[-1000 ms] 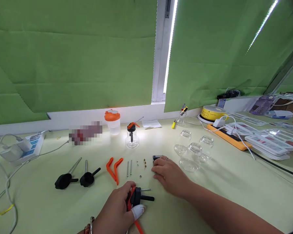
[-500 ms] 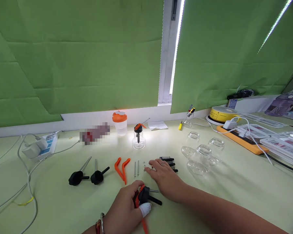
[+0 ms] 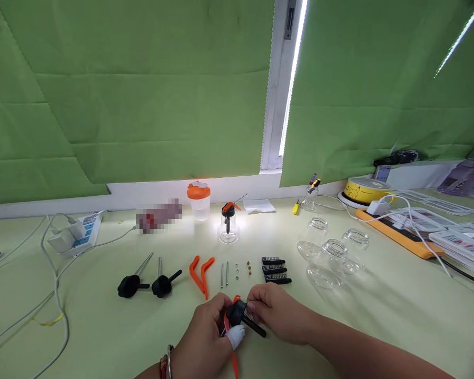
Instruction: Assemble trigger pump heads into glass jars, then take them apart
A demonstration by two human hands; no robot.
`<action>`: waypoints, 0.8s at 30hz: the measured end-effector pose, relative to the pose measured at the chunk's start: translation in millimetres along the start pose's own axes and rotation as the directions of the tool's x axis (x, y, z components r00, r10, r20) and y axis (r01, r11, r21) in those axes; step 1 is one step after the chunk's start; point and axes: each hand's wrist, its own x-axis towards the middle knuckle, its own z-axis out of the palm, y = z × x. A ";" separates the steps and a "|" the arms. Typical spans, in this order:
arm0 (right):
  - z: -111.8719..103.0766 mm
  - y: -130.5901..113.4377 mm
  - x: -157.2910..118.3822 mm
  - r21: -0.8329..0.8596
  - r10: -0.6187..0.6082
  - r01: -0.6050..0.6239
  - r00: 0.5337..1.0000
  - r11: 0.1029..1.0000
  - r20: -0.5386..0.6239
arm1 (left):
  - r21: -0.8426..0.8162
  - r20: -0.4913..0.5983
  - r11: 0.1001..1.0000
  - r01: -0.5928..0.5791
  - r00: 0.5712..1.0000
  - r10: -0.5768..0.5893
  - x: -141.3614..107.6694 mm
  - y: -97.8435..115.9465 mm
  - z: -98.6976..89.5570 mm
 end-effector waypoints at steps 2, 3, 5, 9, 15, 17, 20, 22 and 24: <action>-0.8 -2.1 0.5 0.041 0.005 -0.003 0.999 0.999 -0.046 | -0.036 0.029 0.999 -0.037 0.999 0.038 -2.0 1.4 -1.3; -2.0 -3.0 0.2 0.085 0.017 -0.012 0.998 0.996 -0.054 | -0.054 0.050 0.997 -0.051 0.997 0.054 -2.8 1.4 -2.1; -4.9 -4.3 -1.7 0.217 0.041 -0.045 0.999 0.975 0.023 | -0.086 0.104 0.994 -0.070 0.991 0.079 -3.9 0.1 -3.4; -9.8 -7.1 -8.2 0.407 -0.088 -0.062 0.936 0.911 0.340 | -0.228 0.145 0.973 -0.030 0.987 0.064 -4.0 -2.9 -5.7; -8.1 -6.3 -9.9 0.599 -0.214 -0.024 0.922 0.800 0.323 | -0.372 0.168 0.928 0.008 0.984 0.059 -4.6 0.8 -9.4; -7.2 -3.9 -9.3 0.650 -0.247 -0.025 0.913 0.760 0.324 | -0.421 0.195 0.907 0.007 0.977 0.083 -4.7 1.2 -9.4; -6.9 -0.2 -9.1 0.687 -0.268 -0.031 0.907 0.726 0.325 | -0.475 0.178 0.880 -0.030 0.976 0.129 -3.2 -0.4 -8.3; -6.5 1.0 -8.9 0.682 -0.248 -0.037 0.916 0.731 0.316 | -0.477 0.162 0.877 -0.052 0.976 0.145 -1.8 -1.5 -7.7; -5.5 1.0 -8.7 0.673 -0.245 -0.021 0.922 0.740 0.299 | -0.474 0.173 0.880 -0.047 0.974 0.145 -1.3 -1.4 -7.3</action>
